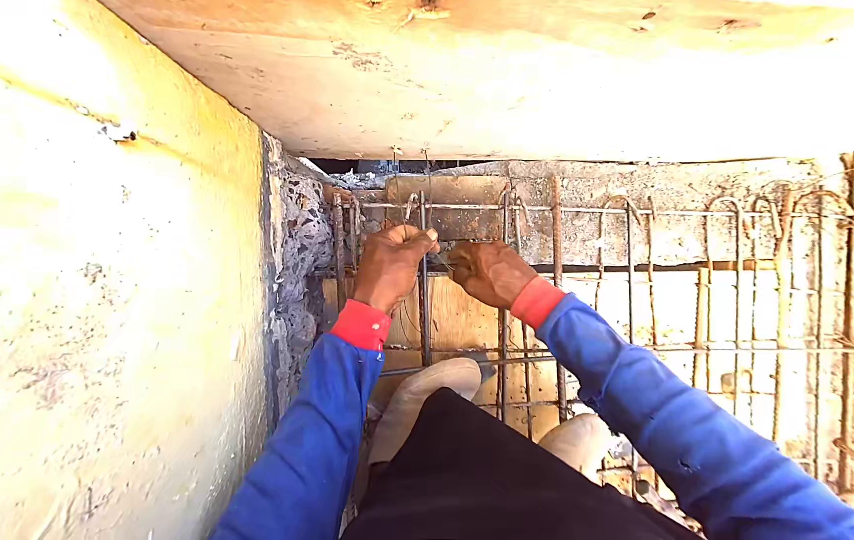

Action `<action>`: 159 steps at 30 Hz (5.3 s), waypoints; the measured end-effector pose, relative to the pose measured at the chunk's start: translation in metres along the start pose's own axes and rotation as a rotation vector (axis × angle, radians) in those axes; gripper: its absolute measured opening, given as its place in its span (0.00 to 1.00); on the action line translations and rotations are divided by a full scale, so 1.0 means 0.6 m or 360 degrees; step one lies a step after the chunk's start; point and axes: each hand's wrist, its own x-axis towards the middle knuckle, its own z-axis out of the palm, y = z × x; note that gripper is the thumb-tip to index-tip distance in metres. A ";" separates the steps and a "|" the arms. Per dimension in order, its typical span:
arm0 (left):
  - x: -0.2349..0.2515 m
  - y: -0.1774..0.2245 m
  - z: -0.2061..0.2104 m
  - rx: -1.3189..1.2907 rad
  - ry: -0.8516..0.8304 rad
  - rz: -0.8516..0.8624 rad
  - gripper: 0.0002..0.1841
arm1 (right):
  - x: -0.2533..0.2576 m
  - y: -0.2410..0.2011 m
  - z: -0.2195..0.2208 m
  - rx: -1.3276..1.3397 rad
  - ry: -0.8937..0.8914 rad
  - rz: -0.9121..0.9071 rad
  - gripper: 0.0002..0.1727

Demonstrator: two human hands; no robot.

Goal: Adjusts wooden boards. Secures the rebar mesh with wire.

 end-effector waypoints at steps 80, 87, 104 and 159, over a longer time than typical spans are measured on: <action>-0.003 -0.003 0.018 0.0515 0.0152 0.0151 0.14 | -0.042 0.048 0.154 -0.0581 0.0808 -0.0527 0.19; 0.030 -0.016 0.021 0.0495 0.0186 0.0125 0.12 | -0.050 0.001 0.183 -0.0342 0.0981 -0.0196 0.14; 0.015 -0.020 0.028 0.0559 0.0222 0.0103 0.15 | -0.045 -0.091 0.123 -0.0175 0.0273 0.0406 0.20; -0.014 -0.076 0.072 0.0695 0.0560 0.0312 0.31 | -0.114 -0.097 0.077 -0.0266 -0.0513 -0.0230 0.15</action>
